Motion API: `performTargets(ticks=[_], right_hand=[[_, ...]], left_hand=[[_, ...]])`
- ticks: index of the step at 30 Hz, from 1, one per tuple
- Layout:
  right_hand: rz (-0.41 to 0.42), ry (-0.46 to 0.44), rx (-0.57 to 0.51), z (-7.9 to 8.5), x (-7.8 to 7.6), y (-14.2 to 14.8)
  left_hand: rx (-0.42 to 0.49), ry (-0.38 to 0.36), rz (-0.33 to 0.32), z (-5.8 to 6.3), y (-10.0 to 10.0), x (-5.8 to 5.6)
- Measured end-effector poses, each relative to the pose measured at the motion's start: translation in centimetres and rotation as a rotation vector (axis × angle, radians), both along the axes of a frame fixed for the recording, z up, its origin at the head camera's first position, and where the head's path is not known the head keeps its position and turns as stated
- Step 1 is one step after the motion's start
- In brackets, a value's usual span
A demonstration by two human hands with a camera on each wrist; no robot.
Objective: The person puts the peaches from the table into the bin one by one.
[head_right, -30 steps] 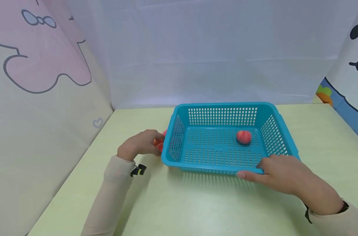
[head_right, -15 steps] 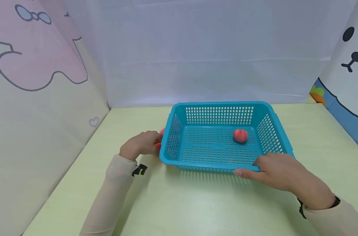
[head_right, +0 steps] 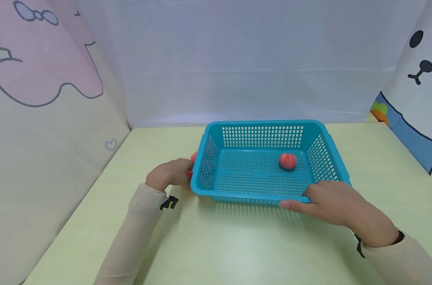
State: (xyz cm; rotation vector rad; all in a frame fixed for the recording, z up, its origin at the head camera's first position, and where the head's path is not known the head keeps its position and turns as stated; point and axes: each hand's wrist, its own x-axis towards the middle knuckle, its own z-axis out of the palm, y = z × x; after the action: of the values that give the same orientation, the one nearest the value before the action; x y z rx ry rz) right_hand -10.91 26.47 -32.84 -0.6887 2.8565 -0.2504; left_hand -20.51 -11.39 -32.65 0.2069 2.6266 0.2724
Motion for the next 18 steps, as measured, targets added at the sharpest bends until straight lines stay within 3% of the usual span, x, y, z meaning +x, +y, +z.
performTargets(ticks=[8, 18], right_hand=[[-0.018, -0.017, 0.014, 0.1, -0.2, -0.1], [-0.031, -0.022, 0.026, 0.2, -0.1, -0.2]], left_hand=[[-0.016, -0.032, -0.017, -0.1, 0.0, -0.1], [0.144, -0.059, -0.034, 1.5, -2.0, 0.0]])
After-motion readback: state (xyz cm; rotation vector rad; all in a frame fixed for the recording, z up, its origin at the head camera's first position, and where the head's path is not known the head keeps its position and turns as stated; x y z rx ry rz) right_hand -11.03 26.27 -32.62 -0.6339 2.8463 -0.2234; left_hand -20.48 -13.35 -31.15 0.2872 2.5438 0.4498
